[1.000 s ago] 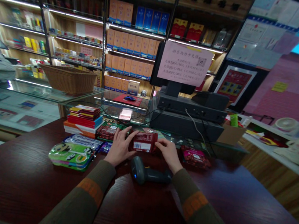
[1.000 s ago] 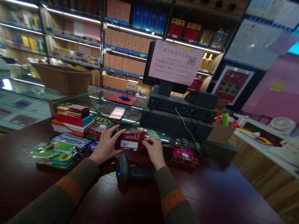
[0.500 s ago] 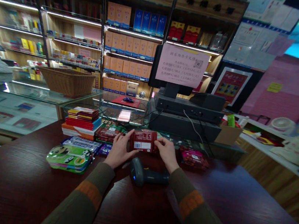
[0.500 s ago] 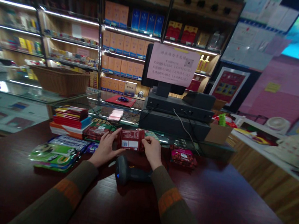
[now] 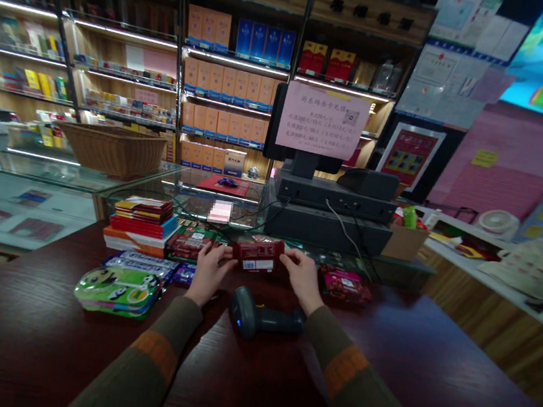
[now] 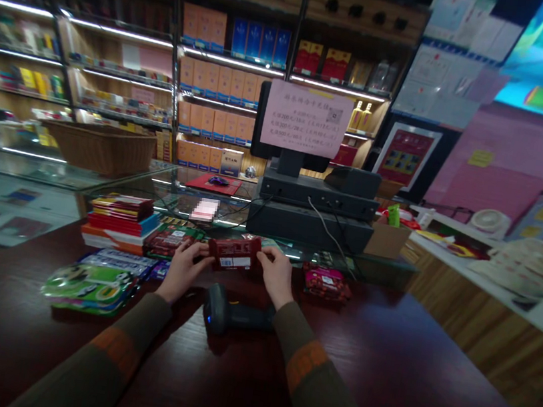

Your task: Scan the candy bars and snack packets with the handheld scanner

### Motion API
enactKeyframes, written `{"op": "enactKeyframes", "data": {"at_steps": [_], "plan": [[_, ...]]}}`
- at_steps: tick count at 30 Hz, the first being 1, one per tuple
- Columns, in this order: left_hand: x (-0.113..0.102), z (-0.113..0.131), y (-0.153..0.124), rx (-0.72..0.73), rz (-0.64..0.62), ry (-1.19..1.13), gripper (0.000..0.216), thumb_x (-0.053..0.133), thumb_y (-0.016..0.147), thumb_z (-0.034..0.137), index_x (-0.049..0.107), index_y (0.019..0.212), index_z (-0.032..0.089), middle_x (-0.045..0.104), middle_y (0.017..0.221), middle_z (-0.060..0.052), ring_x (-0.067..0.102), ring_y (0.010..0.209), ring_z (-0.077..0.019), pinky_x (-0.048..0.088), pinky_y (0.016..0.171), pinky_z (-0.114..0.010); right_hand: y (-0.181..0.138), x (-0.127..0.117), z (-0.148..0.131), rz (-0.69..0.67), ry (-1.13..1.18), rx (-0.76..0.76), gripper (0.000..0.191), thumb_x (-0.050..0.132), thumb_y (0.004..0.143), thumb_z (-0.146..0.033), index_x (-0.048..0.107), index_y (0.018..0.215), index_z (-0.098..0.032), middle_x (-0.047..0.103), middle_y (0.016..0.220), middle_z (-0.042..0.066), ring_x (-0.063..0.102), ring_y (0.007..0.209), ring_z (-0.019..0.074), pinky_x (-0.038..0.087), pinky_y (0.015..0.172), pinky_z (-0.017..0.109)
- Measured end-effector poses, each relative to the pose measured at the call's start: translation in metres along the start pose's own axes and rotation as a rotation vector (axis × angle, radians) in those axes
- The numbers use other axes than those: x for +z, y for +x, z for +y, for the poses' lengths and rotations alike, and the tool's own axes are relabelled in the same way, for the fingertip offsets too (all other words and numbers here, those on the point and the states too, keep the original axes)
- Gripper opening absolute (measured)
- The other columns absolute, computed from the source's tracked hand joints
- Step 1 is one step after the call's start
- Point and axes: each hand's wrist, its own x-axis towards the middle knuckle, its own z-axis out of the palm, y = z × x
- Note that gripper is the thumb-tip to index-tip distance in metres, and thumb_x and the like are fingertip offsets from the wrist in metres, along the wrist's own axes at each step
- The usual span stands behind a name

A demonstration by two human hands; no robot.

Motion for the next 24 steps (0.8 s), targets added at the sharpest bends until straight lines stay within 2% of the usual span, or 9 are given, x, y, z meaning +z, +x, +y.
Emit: {"op": "enactKeyframes", "data": {"at_steps": [4,9,14,19,24], "plan": [[-0.002,0.006,0.003,0.046,0.055,0.072,0.006,0.061,0.088,0.03,0.063,0.084,0.025,0.074,0.087,0.003,0.068,0.09,-0.0185,0.03,0.116,-0.052,-0.001,-0.006,0.004,0.041,-0.002,-0.017,0.025,0.063,0.078,-0.047,0.072,0.08,-0.023,0.072,0.083,0.003,0.063,0.083,0.0225,0.046,0.081,0.034],[-0.007,0.017,0.008,0.107,0.058,0.125,0.008,0.061,0.088,0.028,0.069,0.089,0.027,0.076,0.094,0.001,0.068,0.094,-0.0206,0.034,0.112,-0.052,-0.006,-0.014,0.001,-0.013,0.142,0.02,0.024,0.064,0.08,-0.045,0.071,0.082,-0.022,0.073,0.076,0.001,0.066,0.076,0.0208,0.048,0.075,0.031],[-0.013,0.023,0.01,0.185,-0.012,0.116,0.016,0.057,0.09,0.026,0.072,0.093,0.028,0.078,0.091,0.001,0.069,0.091,-0.0205,0.042,0.107,-0.048,-0.009,-0.023,0.001,-0.059,0.289,0.006,0.028,0.07,0.076,-0.047,0.074,0.084,-0.021,0.078,0.088,0.005,0.071,0.09,0.0237,0.053,0.086,0.035],[-0.017,0.029,0.011,0.224,-0.033,0.073,0.021,0.052,0.091,0.022,0.073,0.093,0.026,0.077,0.095,-0.001,0.069,0.094,-0.02,0.055,0.09,-0.039,-0.011,-0.029,0.006,-0.074,0.397,0.117,0.03,0.075,0.07,-0.043,0.076,0.09,-0.021,0.079,0.09,0.007,0.074,0.091,0.0257,0.055,0.088,0.04],[-0.016,0.033,0.013,0.299,-0.055,0.098,0.021,0.052,0.092,0.021,0.073,0.095,0.025,0.077,0.097,-0.002,0.07,0.095,-0.02,0.056,0.089,-0.038,-0.016,-0.036,0.002,-0.041,0.381,0.146,0.03,0.067,0.078,-0.046,0.079,0.09,-0.022,0.079,0.1,0.006,0.071,0.101,0.0255,0.051,0.099,0.042]]}}
